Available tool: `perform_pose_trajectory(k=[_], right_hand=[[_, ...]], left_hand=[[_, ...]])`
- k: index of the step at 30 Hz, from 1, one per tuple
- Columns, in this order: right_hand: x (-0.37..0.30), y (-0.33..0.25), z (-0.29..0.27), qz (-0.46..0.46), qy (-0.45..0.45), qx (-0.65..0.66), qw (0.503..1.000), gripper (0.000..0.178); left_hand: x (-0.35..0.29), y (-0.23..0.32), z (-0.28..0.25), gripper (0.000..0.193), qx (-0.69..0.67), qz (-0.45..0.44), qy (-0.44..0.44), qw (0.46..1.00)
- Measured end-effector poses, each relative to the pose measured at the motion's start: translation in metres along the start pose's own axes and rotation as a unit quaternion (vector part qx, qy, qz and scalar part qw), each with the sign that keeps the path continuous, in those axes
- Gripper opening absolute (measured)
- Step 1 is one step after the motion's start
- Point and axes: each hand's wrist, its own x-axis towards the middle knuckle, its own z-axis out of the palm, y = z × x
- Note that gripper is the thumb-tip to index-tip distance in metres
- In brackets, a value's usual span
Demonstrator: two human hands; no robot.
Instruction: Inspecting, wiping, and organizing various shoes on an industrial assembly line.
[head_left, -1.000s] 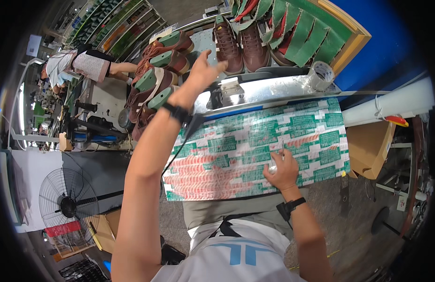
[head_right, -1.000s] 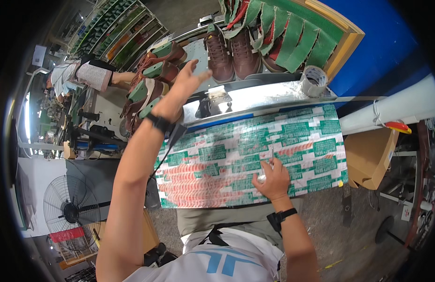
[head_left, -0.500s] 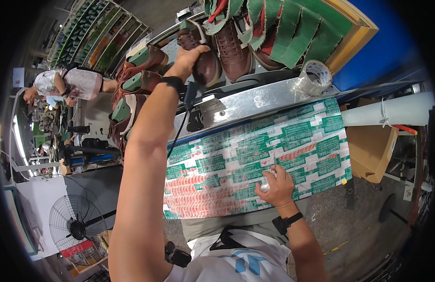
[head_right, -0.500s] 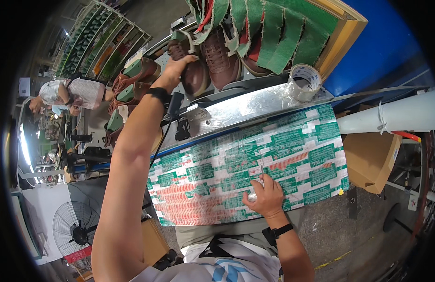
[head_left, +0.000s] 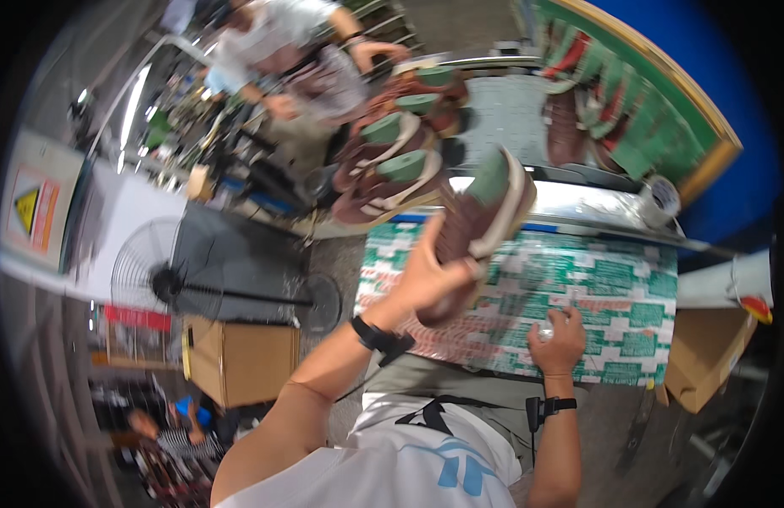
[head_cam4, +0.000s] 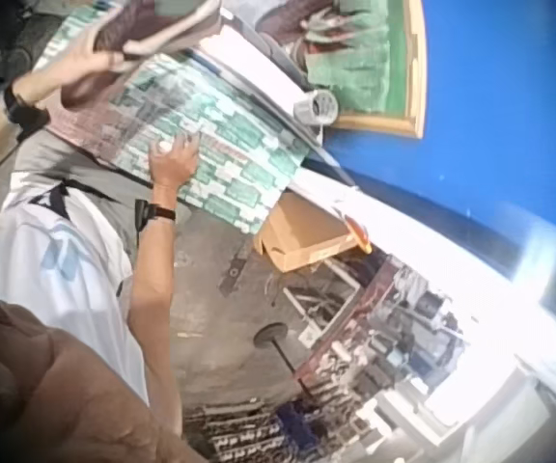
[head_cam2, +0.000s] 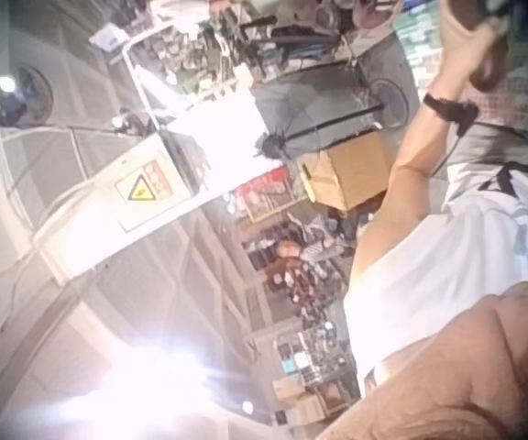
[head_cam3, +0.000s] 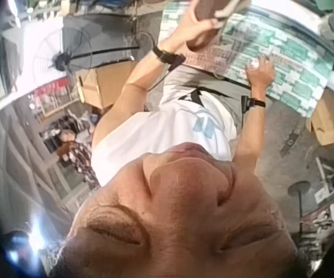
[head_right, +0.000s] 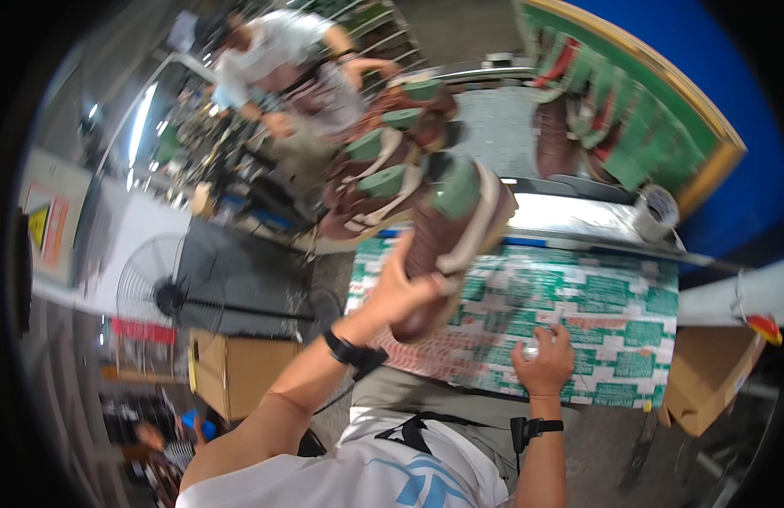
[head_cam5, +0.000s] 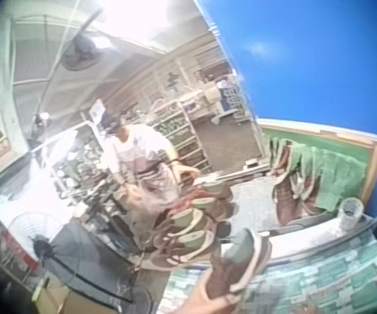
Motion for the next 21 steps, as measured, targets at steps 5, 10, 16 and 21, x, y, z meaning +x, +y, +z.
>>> perform_pose_trajectory(k=[5,10,16,21], right_hand=[[0.002,0.002,0.005,-0.037,0.02,-0.007,0.999,0.045],[-0.003,-0.003,0.005,0.07,0.007,0.12,0.99,0.061],[-0.05,-0.05,-0.033,0.256,-0.08,0.449,0.852,0.077],[-0.049,-0.114,-0.074,0.171,-0.176,0.356,0.902,0.086]], left_hand=[[-0.113,-0.033,0.054,0.108,0.208,-0.128,0.014,0.97],[-0.117,-0.055,0.069,0.089,0.01,-0.111,0.017,0.994],[-0.112,-0.074,0.041,0.06,0.039,-0.043,0.049,0.997],[-0.091,-0.077,0.032,0.042,-0.016,0.049,-0.014,0.999]])
